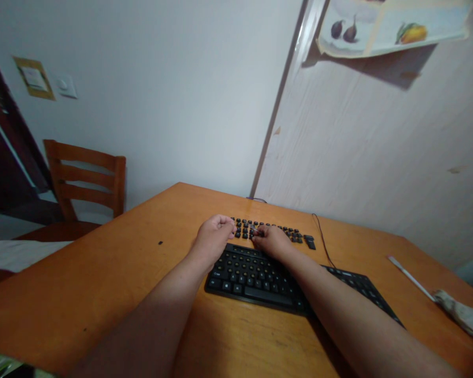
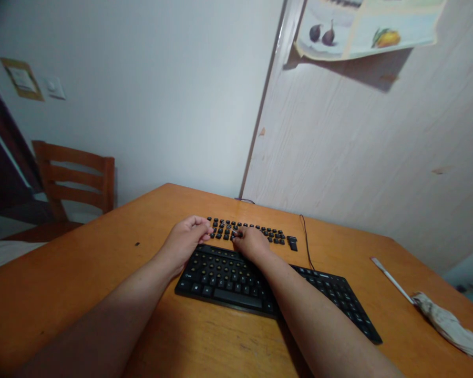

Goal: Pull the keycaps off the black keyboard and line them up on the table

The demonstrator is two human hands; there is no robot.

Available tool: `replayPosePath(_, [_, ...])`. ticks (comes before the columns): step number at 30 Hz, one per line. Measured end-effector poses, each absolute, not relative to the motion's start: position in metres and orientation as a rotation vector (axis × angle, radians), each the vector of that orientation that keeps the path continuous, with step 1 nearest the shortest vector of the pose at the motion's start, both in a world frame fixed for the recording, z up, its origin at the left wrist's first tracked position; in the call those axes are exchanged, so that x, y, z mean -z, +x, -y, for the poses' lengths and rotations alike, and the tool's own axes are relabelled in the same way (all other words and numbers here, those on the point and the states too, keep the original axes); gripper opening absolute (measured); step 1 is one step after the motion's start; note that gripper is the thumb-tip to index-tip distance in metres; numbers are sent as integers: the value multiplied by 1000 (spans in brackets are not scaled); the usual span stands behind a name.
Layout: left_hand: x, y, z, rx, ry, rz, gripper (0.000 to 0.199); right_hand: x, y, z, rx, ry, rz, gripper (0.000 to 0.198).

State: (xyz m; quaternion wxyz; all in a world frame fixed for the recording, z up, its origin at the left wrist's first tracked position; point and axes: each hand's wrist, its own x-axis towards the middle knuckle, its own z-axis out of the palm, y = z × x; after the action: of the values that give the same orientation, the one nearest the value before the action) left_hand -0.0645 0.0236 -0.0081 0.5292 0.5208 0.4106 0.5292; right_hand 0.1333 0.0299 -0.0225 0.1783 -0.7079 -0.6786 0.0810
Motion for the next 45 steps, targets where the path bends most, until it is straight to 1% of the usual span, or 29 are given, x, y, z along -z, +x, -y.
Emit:
replayPosePath(9, [8, -64, -22, -1261, 1250, -977, 14, 23, 132, -28, -230, -1973, 1885, 14])
replayPosePath(13, [9, -64, -24, -1259, 1279, -997, 15, 20, 135, -27, -211, -1957, 1816, 22])
replayPosePath(19, [10, -66, -25, -1263, 1323, -994, 17, 3, 149, -21, -216, -1869, 1696, 22])
replayPosePath(21, [10, -67, -26, -1275, 1342, -1000, 18, -6, 154, -16, -234, -1815, 1670, 25])
replayPosePath(27, [19, -73, -34, -1327, 1501, -1032, 21, -30, 163, 8, -622, -1489, 1418, 29])
replayPosePath(33, [13, -75, -31, -1492, 1383, -1060, 21, -34, 175, 21, -512, -1443, 1557, 43])
replayPosePath(37, [-7, -67, -20, -1597, 1257, -1102, 22, -31, 178, 19, -665, -1341, 1621, 40])
replayPosePath(40, [-23, -58, -13, -1564, 1222, -1143, 22, -31, 174, 21, -826, -1279, 1652, 37])
replayPosePath(45, [-35, -42, -13, -1569, 1181, -1150, 19, -32, 165, 31, -991, -1178, 1822, 34])
